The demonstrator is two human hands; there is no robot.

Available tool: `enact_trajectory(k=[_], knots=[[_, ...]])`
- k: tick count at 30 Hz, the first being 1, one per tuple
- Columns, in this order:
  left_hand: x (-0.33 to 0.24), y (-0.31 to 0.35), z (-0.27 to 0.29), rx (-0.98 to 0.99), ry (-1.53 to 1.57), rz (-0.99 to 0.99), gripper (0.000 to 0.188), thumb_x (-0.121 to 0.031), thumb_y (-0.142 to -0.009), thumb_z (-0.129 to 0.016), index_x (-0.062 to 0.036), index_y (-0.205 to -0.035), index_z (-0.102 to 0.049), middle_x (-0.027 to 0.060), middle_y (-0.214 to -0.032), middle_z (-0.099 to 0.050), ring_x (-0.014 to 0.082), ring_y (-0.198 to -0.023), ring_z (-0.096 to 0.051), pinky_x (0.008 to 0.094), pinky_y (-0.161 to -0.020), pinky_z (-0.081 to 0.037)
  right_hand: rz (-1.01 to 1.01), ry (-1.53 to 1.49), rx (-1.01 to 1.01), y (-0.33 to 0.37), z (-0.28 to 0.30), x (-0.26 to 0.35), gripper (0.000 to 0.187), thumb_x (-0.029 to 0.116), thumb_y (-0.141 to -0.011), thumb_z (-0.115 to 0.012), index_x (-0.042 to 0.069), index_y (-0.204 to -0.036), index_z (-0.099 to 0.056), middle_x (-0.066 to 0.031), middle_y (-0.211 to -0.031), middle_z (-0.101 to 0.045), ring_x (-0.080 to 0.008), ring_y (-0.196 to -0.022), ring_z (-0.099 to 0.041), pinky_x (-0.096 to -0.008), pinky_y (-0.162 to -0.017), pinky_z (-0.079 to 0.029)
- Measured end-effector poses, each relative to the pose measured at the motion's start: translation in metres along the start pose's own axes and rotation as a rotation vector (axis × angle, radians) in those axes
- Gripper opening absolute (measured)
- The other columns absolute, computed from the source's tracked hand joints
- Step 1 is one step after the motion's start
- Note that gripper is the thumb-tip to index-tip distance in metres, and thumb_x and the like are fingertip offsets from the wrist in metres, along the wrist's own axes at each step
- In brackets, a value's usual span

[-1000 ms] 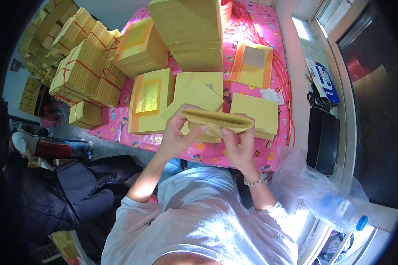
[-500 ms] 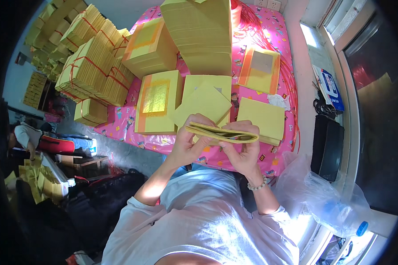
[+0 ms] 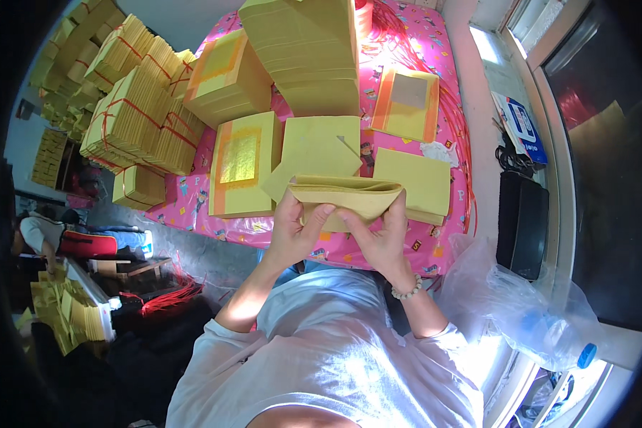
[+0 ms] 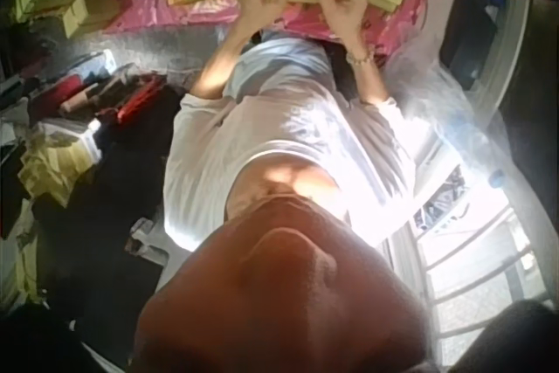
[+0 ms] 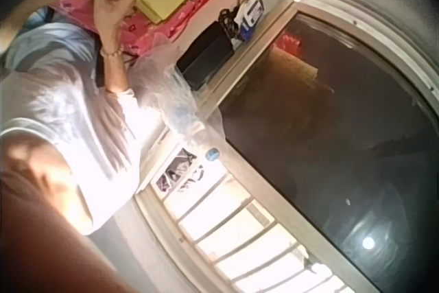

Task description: The person folds yellow paper sheets with a central metallic square into smaller rectangles. They repeatedly pick up sheets, fold them in half, and place them into a growing stack on the table. The person works with a large pile of yellow paper sheets and red string bundles.

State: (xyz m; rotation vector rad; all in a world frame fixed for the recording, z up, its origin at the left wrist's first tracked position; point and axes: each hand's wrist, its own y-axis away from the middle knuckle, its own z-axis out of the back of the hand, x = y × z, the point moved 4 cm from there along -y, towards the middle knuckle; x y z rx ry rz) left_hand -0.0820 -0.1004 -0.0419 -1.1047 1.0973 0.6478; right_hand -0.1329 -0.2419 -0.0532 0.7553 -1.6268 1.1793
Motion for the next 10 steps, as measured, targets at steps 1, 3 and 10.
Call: enact_trajectory(k=[1,3,10], knots=[[0.0002,0.0002,-0.0004,-0.012,0.002,0.003,0.031,-0.008,-0.089,-0.062,0.0026,-0.115,-0.049,0.0128,-0.098,-0.062,0.0194,-0.095,-0.060,0.0309,-0.085,-0.046,-0.034,-0.023,-0.006,0.0005,-0.0008,-0.0026,0.055,0.002,-0.079,-0.073,-0.001,-0.122,-0.038,-0.0110,-0.112,-0.055,-0.0166,-0.105,-0.057,-0.0303,-0.090,-0.047],[0.0001,-0.0004,-0.0025,-0.024,0.031,0.046,0.031,-0.007,-0.089,-0.061,0.0025,-0.116,-0.048,0.0133,-0.101,-0.061,0.0198,-0.096,-0.059,0.0313,-0.086,-0.045,-0.076,-0.049,-0.005,0.0003,-0.0011,-0.0069,0.055,0.002,-0.080,-0.073,-0.001,-0.122,-0.038,-0.0110,-0.113,-0.056,-0.0160,-0.104,-0.057,-0.0299,-0.089,-0.047],[0.0058,-0.0021,-0.0013,-0.016,0.102,0.133,0.039,-0.008,-0.090,-0.060,0.0000,-0.125,-0.044,0.0148,-0.115,-0.057,0.0204,-0.110,-0.054,0.0310,-0.097,-0.039,-0.120,-0.018,0.049,-0.0016,-0.0048,-0.0102,0.053,0.003,-0.081,-0.071,-0.001,-0.123,-0.038,-0.0127,-0.116,-0.058,-0.0151,-0.105,-0.057,-0.0280,-0.089,-0.047]])
